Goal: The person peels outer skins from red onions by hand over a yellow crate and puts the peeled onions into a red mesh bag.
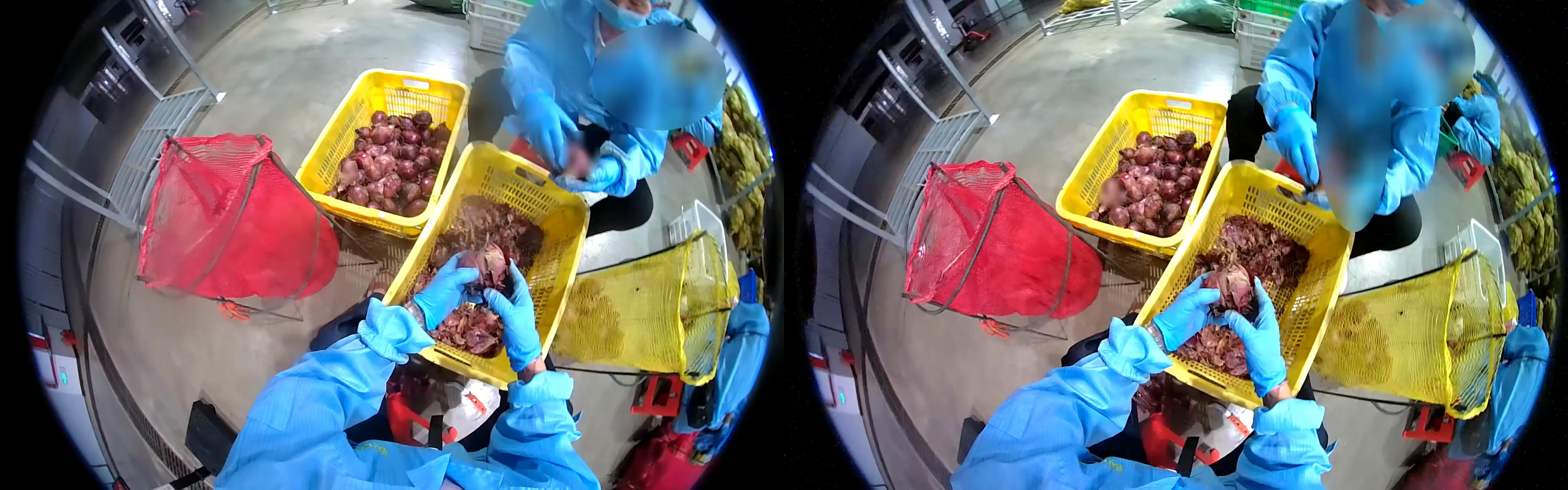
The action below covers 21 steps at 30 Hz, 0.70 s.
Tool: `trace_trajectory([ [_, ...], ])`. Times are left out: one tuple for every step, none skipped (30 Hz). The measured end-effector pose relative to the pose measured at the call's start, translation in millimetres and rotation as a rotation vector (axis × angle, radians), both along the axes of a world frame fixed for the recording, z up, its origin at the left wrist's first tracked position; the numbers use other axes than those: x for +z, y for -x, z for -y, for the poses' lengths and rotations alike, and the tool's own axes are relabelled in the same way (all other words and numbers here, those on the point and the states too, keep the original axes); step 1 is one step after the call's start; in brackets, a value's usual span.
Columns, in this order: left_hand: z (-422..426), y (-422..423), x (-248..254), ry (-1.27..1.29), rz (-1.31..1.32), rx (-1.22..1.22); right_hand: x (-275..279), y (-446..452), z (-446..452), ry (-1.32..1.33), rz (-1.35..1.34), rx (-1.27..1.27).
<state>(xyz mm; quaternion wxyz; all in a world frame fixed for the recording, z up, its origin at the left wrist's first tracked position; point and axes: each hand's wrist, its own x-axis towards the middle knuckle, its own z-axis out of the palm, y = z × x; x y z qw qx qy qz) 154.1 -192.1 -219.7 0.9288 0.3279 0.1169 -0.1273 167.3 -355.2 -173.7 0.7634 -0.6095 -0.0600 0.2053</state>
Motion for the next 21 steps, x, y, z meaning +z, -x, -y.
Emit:
trace_trajectory([
  [-3, -3, -3, 0.053, 0.0, 0.03, 6, 1, -4, 0.024, 0.047, 0.009],
  [-7, -7, -4, 0.174, 0.059, 0.062, 10, 2, -5, 0.048, 0.092, 0.018],
  [-15, -10, -6, 0.212, 0.07, 0.076, 12, 3, -4, 0.081, 0.051, 0.026],
  [-25, -12, -7, 0.251, 0.081, 0.088, 6, 3, -3, 0.096, 0.105, 0.007],
  [-31, -16, -9, 0.309, 0.056, 0.158, 4, 3, -2, 0.079, 0.041, 0.009],
  [-40, -21, -15, 0.322, 0.045, 0.234, 4, 1, -1, 0.063, -0.021, 0.011],
  [-50, -25, -17, 0.349, 0.014, 0.281, 8, 1, -2, 0.077, -0.034, 0.015],
  [-58, -28, -19, 0.376, -0.018, 0.329, 10, 2, -2, 0.091, -0.035, 0.016],
  [-64, -29, -11, 0.418, -0.029, 0.379, 12, 2, -3, 0.102, -0.034, 0.017],
  [-70, -31, -11, 0.422, -0.04, 0.415, 13, 2, -3, 0.113, -0.037, 0.014],
  [-75, -32, -12, 0.424, -0.053, 0.449, 11, 2, -3, 0.116, -0.039, 0.023],
  [-79, -33, -10, 0.426, -0.067, 0.481, 12, 2, -4, 0.115, -0.055, 0.037],
  [-81, -34, -8, 0.45, -0.098, 0.503, 13, 3, -4, 0.114, -0.071, 0.049],
  [-83, -34, -8, 0.478, -0.096, 0.507, 14, 3, -4, 0.113, -0.089, 0.06],
  [-86, -34, -10, 0.507, -0.096, 0.51, 13, 3, -5, 0.114, -0.091, 0.063],
  [-87, -34, -13, 0.536, -0.097, 0.514, 11, 3, -4, 0.115, -0.088, 0.07],
  [-89, -34, -15, 0.546, -0.087, 0.504, 9, 3, -3, 0.116, -0.085, 0.077],
  [-90, -35, -13, 0.55, -0.101, 0.515, 7, 3, -3, 0.118, -0.08, 0.084],
  [-89, -35, -12, 0.554, -0.118, 0.526, 7, 3, -4, 0.126, -0.089, 0.084],
  [-88, -34, -9, 0.558, -0.136, 0.537, 6, 4, -3, 0.128, -0.088, 0.084],
  [-88, -34, -7, 0.57, -0.149, 0.553, 7, 4, -5, 0.128, -0.084, 0.084],
])
